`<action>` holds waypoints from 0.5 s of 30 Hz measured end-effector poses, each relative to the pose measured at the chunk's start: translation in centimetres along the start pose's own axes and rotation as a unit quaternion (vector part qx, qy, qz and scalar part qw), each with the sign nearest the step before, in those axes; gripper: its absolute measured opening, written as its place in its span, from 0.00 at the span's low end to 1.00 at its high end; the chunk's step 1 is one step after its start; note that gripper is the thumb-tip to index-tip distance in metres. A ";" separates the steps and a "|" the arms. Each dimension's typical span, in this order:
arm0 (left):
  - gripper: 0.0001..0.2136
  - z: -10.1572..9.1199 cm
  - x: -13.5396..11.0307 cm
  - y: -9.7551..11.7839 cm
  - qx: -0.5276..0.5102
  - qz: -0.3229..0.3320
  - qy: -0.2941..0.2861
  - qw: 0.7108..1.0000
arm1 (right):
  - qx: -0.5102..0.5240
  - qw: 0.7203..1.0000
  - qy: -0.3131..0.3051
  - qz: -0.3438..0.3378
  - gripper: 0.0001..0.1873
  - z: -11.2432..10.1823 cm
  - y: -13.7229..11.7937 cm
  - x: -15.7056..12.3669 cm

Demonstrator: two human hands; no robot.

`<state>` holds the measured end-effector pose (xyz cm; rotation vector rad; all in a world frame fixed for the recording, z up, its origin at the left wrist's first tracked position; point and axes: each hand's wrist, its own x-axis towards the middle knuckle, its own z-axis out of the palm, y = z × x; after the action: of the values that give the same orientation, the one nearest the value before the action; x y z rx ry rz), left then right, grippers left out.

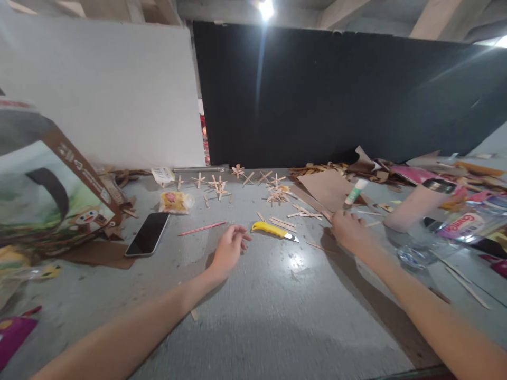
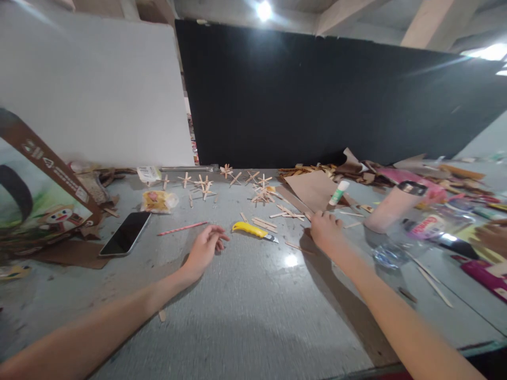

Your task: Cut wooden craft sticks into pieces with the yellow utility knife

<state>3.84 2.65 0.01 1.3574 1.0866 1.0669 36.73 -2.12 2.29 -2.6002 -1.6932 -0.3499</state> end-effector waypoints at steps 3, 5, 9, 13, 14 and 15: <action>0.05 0.0 0.0 -0.2 0.003 0.003 -0.001 1.000 | 0.159 0.986 0.043 -0.024 0.09 -1.4 -1.3 0.1; 0.05 0.0 0.0 -0.2 0.002 0.002 0.001 1.000 | 0.336 0.939 0.018 -0.073 0.10 -2.4 -3.0 -0.2; 0.04 0.0 -0.1 0.0 -0.013 0.007 -0.004 1.000 | 0.591 0.777 -0.102 -0.190 0.12 -3.7 -7.8 -1.8; 0.13 0.0 -0.3 0.3 -0.032 0.043 -0.035 0.998 | 0.664 0.692 -0.199 -0.202 0.14 -3.8 -12.2 -3.9; 0.15 0.0 -0.3 0.3 -0.033 0.055 -0.039 0.997 | 0.662 0.687 -0.218 -0.207 0.13 -3.7 -13.0 -4.3; 0.16 0.0 -0.4 0.3 -0.034 0.064 -0.040 0.997 | 0.661 0.681 -0.233 -0.212 0.12 -3.6 -13.7 -4.6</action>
<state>3.78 2.28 0.28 1.4172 0.9064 1.1227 21.90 -1.12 3.44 -1.1895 -1.5685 1.1948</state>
